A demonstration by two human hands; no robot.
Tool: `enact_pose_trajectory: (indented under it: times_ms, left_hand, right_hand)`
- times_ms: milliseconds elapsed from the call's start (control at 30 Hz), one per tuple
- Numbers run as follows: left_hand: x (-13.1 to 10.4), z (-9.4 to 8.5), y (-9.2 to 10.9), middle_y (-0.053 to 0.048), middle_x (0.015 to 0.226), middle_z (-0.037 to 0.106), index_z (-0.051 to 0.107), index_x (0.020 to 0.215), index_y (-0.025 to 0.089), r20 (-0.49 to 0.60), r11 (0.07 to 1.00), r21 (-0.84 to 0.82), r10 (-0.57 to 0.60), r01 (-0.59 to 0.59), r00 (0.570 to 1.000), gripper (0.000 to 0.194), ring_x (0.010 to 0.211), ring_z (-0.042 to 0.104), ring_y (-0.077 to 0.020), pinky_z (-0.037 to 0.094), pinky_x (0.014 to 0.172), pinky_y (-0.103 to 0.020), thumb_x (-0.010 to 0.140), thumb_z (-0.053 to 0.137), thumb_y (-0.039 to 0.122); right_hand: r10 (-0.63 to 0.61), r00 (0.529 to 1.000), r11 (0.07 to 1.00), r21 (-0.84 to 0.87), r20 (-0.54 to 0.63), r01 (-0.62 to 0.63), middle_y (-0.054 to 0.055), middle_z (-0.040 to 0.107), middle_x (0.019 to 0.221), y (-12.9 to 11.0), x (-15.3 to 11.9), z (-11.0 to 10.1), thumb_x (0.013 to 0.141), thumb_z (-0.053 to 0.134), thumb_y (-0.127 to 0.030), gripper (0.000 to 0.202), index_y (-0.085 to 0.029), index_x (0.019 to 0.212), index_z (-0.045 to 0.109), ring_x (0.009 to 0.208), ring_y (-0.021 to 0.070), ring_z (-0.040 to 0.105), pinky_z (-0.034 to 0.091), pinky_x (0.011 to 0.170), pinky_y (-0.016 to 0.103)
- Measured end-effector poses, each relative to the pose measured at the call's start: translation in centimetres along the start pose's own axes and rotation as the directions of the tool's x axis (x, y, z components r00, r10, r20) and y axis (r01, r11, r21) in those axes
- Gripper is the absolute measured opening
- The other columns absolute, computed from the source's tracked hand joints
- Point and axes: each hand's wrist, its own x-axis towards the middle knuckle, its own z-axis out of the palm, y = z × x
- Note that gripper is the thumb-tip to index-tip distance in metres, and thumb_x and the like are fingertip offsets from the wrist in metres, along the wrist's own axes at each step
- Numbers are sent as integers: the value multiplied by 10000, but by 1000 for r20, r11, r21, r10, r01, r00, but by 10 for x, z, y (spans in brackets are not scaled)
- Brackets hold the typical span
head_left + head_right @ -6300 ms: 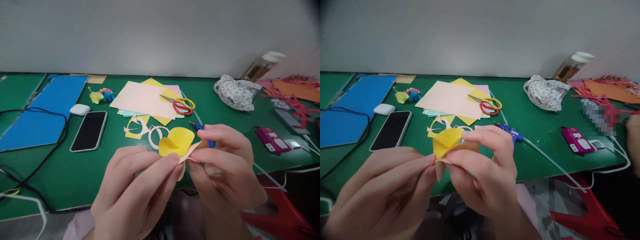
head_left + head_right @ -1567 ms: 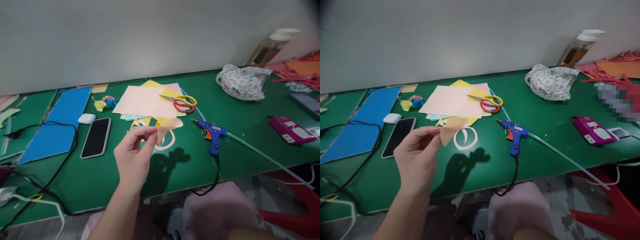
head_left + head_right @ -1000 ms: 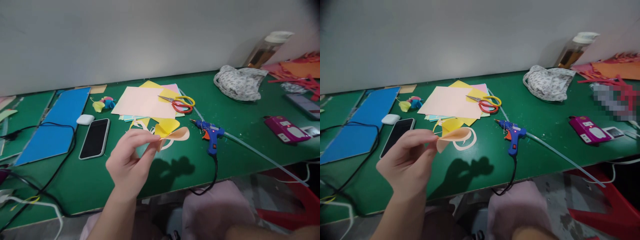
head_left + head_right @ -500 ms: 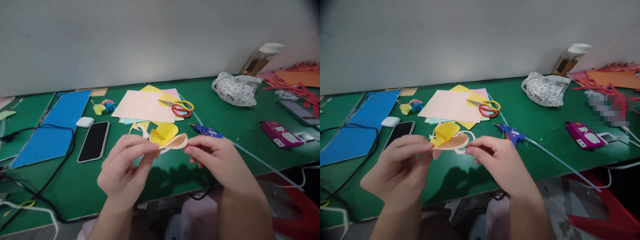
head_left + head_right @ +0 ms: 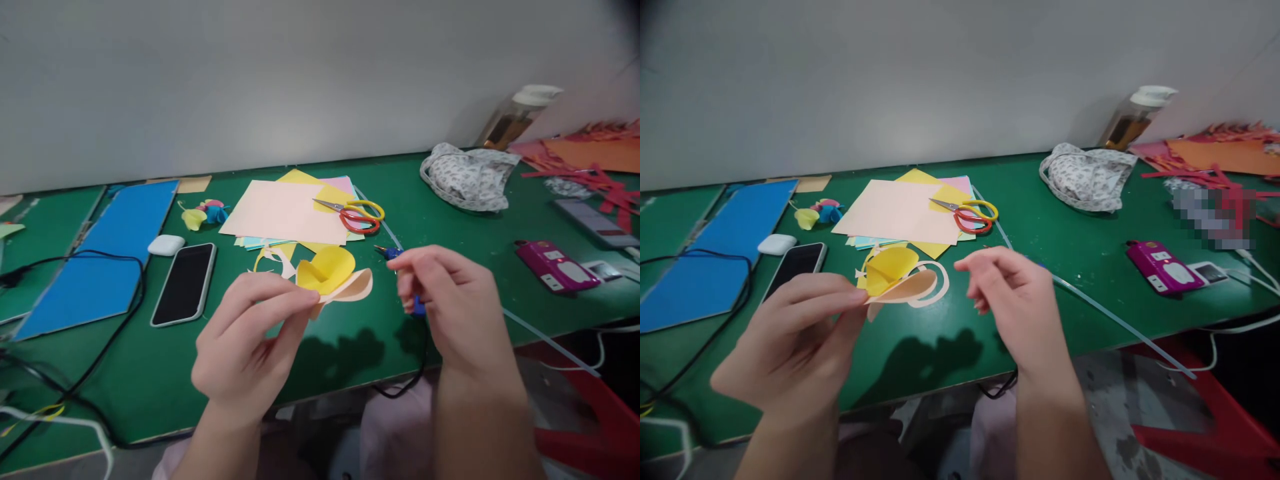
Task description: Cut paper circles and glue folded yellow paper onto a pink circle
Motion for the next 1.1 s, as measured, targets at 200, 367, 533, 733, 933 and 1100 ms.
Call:
enact_pose_trajectory:
  times_ms: [200, 367, 533, 733, 933, 1100]
  left_hand:
    - [4, 3, 4, -30, 802, 657, 685, 896, 149, 36, 991, 74, 107, -109, 994, 299, 721, 595, -133, 493, 614, -274, 672, 699, -48]
    - [2, 4, 5, -12, 788, 662, 681, 881, 202, 59, 978, 142, 146, -153, 988, 313, 703, 601, -142, 502, 637, -293, 670, 706, -29]
    - [2, 5, 5, -26, 789, 660, 687, 872, 170, 72, 968, 168, 176, -186, 982, 312, 696, 600, -149, 508, 646, -305, 631, 737, -22]
    - [1, 5, 4, -31, 784, 659, 684, 869, 160, 87, 964, 182, 179, -192, 980, 300, 699, 604, -149, 501, 640, -300, 637, 734, -25]
    - [1, 5, 2, -3, 771, 658, 678, 883, 211, 59, 974, 175, 134, -143, 989, 286, 687, 604, -139, 501, 615, -284, 678, 721, 16]
    - [2, 6, 1, -14, 765, 649, 687, 862, 180, 28, 980, 144, 136, -138, 990, 261, 674, 596, -134, 492, 583, -274, 666, 727, 12]
  right_hand:
    - [128, 975, 975, -204, 184, -89, -35, 619, 687, -6, -3, 4, 815, 667, -331, 119, -216, 789, 682, 577, 72, 528, 418, 482, 147]
    - [144, 968, 955, -284, 204, -82, -29, 610, 695, -7, -2, 5, 837, 608, -242, 82, -193, 799, 662, 607, 87, 540, 414, 502, 166]
    - [112, 976, 934, -354, 189, -38, -26, 635, 715, -5, -2, 6, 838, 573, -182, 102, -190, 793, 663, 632, 98, 562, 420, 536, 184]
    - [75, 978, 913, -407, 192, 10, -37, 653, 704, -6, -3, 5, 858, 574, -204, 126, -205, 786, 678, 610, 87, 552, 422, 530, 171]
    - [18, 995, 916, -400, 93, 21, -41, 607, 628, -8, -3, 5, 851, 593, -216, 130, -204, 746, 668, 545, 77, 534, 416, 481, 158]
    - [-78, 992, 944, -328, -100, 42, -27, 585, 602, -3, -3, 4, 827, 624, -227, 99, -195, 747, 673, 506, 87, 522, 417, 447, 179]
